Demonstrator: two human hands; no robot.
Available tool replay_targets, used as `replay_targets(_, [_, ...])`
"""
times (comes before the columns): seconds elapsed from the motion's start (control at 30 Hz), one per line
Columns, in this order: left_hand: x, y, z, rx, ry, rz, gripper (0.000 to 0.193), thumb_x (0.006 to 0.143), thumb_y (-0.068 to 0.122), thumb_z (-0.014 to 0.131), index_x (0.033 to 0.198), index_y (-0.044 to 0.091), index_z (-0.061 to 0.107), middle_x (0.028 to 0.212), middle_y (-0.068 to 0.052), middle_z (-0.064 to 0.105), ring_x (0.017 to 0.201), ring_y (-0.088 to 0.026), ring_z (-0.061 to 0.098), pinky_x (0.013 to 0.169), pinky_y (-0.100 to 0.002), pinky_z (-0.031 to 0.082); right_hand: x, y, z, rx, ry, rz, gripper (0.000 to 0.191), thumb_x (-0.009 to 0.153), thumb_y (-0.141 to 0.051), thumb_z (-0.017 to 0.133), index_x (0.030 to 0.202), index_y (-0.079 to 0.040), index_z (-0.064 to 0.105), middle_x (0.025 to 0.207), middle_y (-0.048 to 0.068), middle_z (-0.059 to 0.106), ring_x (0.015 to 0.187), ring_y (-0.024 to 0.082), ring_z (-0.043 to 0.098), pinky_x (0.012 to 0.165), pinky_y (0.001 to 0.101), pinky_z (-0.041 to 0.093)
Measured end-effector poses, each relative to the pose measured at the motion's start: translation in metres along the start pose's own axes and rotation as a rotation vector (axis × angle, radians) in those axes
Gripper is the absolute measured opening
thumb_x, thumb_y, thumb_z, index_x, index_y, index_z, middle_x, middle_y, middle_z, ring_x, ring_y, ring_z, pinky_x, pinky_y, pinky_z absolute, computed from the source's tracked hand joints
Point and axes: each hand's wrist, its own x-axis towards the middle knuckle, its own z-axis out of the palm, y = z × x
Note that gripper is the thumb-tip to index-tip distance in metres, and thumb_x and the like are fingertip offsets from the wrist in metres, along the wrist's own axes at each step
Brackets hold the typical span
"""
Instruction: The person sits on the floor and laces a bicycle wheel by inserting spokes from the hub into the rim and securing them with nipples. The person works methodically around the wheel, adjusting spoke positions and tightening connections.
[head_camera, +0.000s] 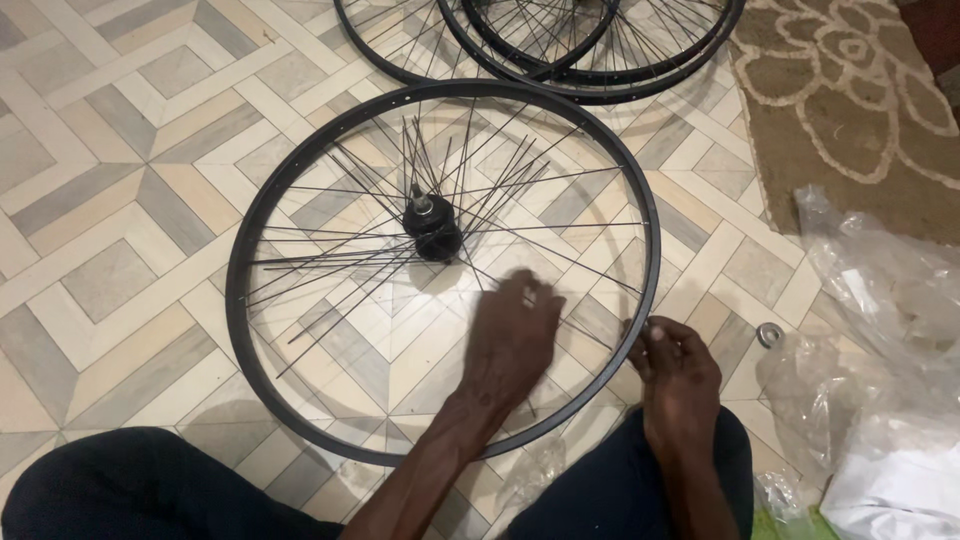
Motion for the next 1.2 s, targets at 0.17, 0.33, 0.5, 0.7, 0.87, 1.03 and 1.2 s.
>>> replay_targets(0.17, [0.001,0.018,0.002,-0.602,-0.338,-0.008,0.02,0.1,0.012,0.059,0.113,-0.001,0.067,0.098,-0.019,0.07,0.07,-0.024,0.069,0.059,-0.037,0.056,0.006,0.001,-0.01,0.167,-0.022,0.0,0.029,0.1,-0.001,0.051,0.127,0.011,0.053,0.117,0.021,0.068,0.11,0.025,0.069,0.106,0.0369,0.055])
replay_targets(0.33, [0.019,0.018,0.014,-0.978,-0.603,-0.374,0.019,0.098,0.009,0.057,0.114,0.0,0.063,0.089,-0.011,0.072,0.07,-0.017,0.069,0.058,-0.036,0.059,0.001,0.005,-0.017,0.067,0.018,-0.044,0.026,0.105,-0.007,0.051,0.126,0.008,0.052,0.111,0.021,0.069,0.102,0.026,0.07,0.087,0.0341,0.056])
replay_targets(0.5, [0.016,0.01,0.019,-1.041,-0.565,-0.343,0.021,0.104,0.007,0.049,0.118,-0.001,0.062,0.089,-0.013,0.069,0.074,-0.016,0.069,0.065,-0.031,0.061,0.0,0.003,-0.019,0.093,0.025,-0.049,0.029,0.103,-0.006,0.056,0.131,0.003,0.058,0.104,0.016,0.067,0.088,0.017,0.063,0.078,0.0279,0.054])
replay_targets(0.7, [0.016,0.006,0.023,-1.113,-0.531,-0.366,0.018,0.099,0.004,0.052,0.114,-0.003,0.06,0.096,-0.013,0.069,0.077,-0.018,0.072,0.064,-0.032,0.062,-0.007,0.005,-0.024,0.04,0.028,-0.057,0.026,0.1,-0.005,0.065,0.122,0.008,0.063,0.102,0.015,0.07,0.086,0.018,0.065,0.078,0.0284,0.054])
replay_targets(0.87, [0.017,0.007,0.024,-1.133,-0.516,-0.395,0.017,0.1,0.006,0.053,0.113,-0.003,0.059,0.095,-0.014,0.068,0.074,-0.019,0.071,0.062,-0.032,0.061,-0.013,0.005,-0.019,-0.131,0.019,-0.089,0.028,0.1,-0.007,0.063,0.124,0.006,0.068,0.105,0.012,0.073,0.091,0.016,0.068,0.084,0.0271,0.056])
replay_targets(1.03, [0.017,0.008,0.025,-1.111,-0.484,-0.348,0.017,0.1,0.007,0.051,0.113,-0.003,0.058,0.094,-0.014,0.069,0.073,-0.018,0.072,0.061,-0.031,0.062,-0.02,0.0,-0.009,-0.298,0.018,-0.146,0.024,0.094,-0.002,0.068,0.116,0.008,0.072,0.101,0.015,0.075,0.089,0.017,0.071,0.082,0.0273,0.056])
replay_targets(1.2, [0.015,0.009,0.026,-1.131,-0.47,-0.362,0.016,0.1,0.007,0.053,0.112,-0.004,0.058,0.094,-0.015,0.069,0.072,-0.018,0.072,0.061,-0.031,0.062,-0.022,-0.004,-0.004,-0.3,-0.017,-0.243,0.016,0.091,0.001,0.07,0.106,0.005,0.071,0.095,0.01,0.074,0.087,0.014,0.069,0.078,0.0249,0.055])
